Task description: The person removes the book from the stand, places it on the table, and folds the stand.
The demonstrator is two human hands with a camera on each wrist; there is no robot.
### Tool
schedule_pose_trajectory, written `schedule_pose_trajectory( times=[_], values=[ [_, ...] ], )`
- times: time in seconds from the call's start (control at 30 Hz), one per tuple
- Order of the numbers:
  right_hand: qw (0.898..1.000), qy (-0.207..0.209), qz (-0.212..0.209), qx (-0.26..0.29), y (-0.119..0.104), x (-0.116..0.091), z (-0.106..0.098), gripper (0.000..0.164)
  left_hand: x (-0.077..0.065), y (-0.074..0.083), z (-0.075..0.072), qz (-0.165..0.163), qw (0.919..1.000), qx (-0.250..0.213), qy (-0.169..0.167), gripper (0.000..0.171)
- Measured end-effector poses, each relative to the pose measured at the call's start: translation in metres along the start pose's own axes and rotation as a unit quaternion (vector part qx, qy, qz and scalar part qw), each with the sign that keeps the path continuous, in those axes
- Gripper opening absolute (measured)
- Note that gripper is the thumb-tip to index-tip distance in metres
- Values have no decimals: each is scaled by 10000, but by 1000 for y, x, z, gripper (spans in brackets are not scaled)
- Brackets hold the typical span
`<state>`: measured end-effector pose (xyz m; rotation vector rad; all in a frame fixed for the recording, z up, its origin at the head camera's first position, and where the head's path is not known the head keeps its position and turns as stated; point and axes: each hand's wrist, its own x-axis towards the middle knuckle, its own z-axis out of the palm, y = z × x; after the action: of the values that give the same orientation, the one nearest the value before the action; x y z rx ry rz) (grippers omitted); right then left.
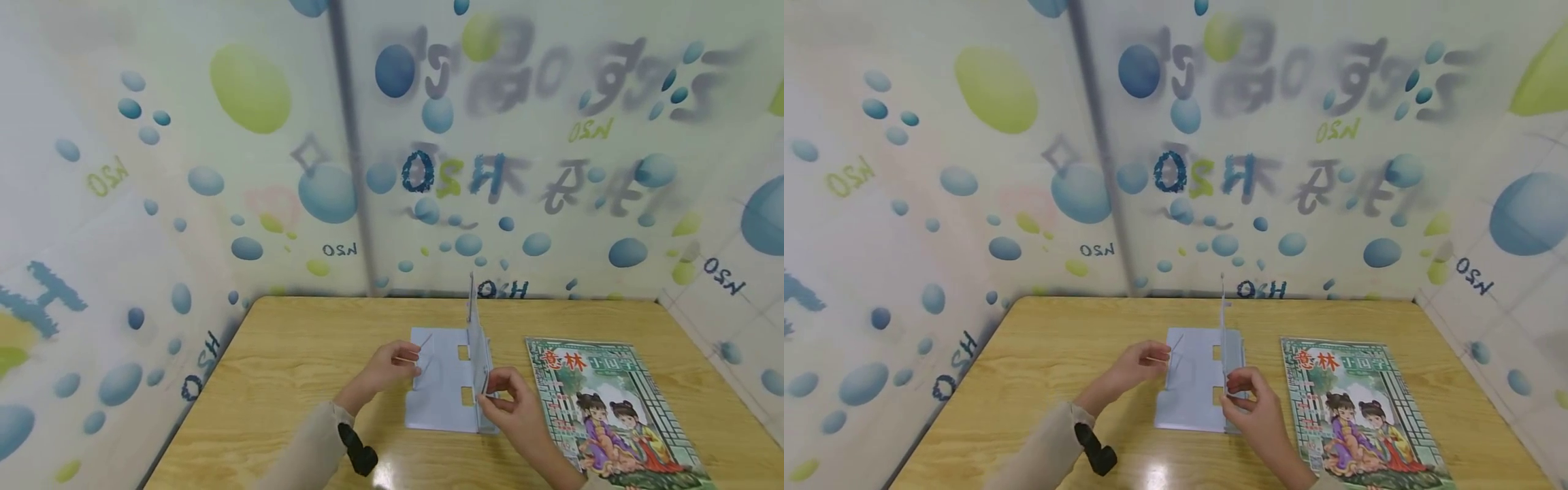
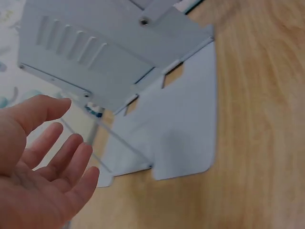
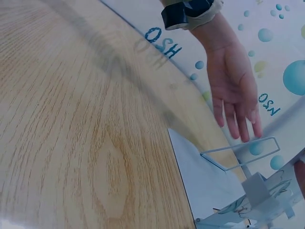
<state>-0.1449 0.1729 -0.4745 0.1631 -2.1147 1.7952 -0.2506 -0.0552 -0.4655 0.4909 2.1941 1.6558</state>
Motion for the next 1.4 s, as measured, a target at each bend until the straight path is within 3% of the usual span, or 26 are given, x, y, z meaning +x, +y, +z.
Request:
schedule_pose_trajectory(
  times=[0.1,0.2,0.33,0.53,0.57,0.93,1.13,1.4],
  values=[
    [10000,-7,-94,-29,2,0,-1,31,0,-7,9,-40,9999,-4,-128,36],
    [9999,-13,-112,-10,4,0,-1,31,2,-10,18,-85,10000,-8,-28,29],
    [9999,7,-90,64,4,0,-1,31,1,-2,27,60,9995,55,292,19],
    [9998,45,-146,102,-2,1,-1,31,13,-17,36,386,9975,365,459,11],
    [9999,41,-133,98,-2,1,-1,31,17,-23,38,416,9971,453,442,11],
    [9997,16,-231,106,3,0,-1,32,23,-26,58,486,9867,1544,155,30],
    [9997,6,-204,135,4,-2,-1,32,21,-25,62,411,9851,1670,105,33],
    [9999,40,-91,56,3,-2,-2,31,25,-33,65,752,9763,2023,172,31]
  ],
)
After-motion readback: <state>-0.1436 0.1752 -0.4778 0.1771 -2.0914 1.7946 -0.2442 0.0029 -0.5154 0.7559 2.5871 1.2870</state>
